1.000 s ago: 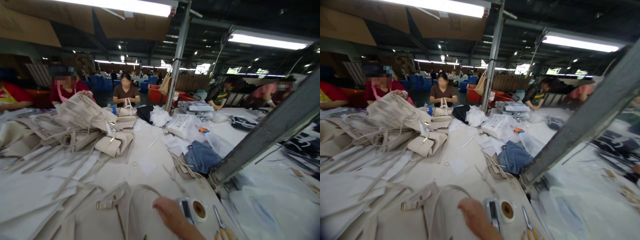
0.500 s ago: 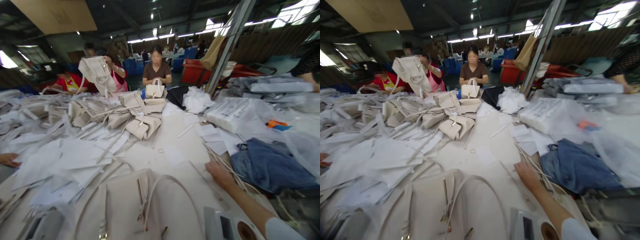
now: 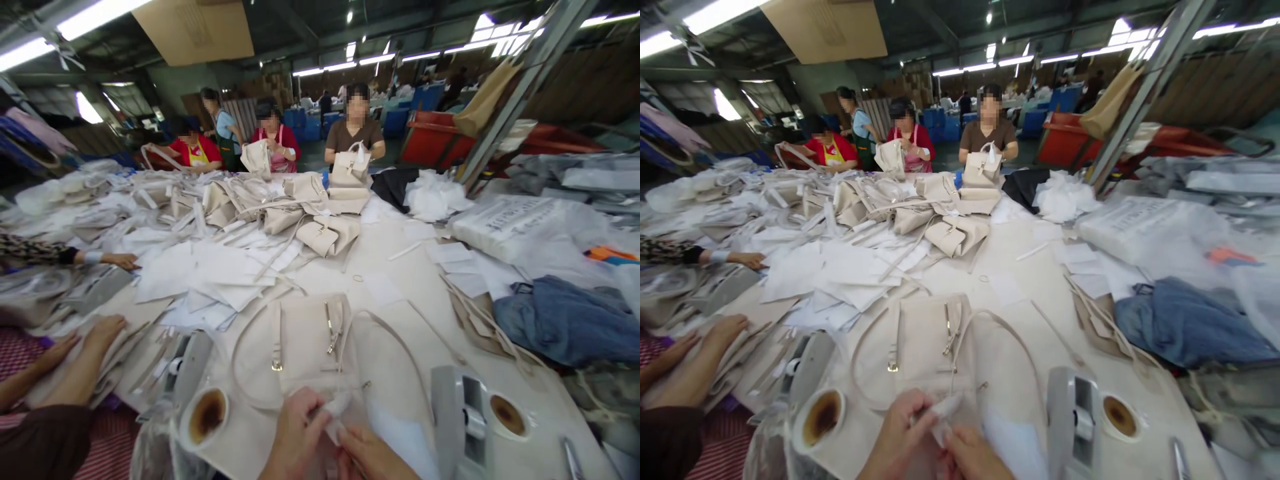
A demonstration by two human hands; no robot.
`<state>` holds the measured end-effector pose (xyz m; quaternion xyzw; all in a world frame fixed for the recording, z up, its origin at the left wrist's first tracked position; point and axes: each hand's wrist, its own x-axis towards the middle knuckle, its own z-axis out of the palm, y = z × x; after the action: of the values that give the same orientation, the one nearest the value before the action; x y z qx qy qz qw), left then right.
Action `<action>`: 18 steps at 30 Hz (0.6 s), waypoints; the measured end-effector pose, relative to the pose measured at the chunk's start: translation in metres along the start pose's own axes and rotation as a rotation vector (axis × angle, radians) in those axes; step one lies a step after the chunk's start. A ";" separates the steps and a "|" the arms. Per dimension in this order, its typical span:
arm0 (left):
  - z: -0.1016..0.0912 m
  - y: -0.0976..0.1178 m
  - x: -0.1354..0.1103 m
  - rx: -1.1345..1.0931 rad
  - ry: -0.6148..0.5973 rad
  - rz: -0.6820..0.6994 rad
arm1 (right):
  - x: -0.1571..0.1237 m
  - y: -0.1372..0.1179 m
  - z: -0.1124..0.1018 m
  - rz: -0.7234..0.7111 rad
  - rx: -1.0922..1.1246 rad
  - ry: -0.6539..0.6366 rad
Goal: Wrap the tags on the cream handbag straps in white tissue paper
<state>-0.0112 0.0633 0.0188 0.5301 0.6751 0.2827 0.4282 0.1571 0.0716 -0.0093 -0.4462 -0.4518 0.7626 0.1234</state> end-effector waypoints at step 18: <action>0.012 -0.034 -0.052 -0.110 -0.022 0.188 | -0.006 0.033 0.022 -0.053 -0.189 -0.079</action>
<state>-0.0129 0.0035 -0.0012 0.5699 0.6011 0.3522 0.4357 0.1504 0.0370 -0.0283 -0.4131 -0.5380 0.7301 0.0829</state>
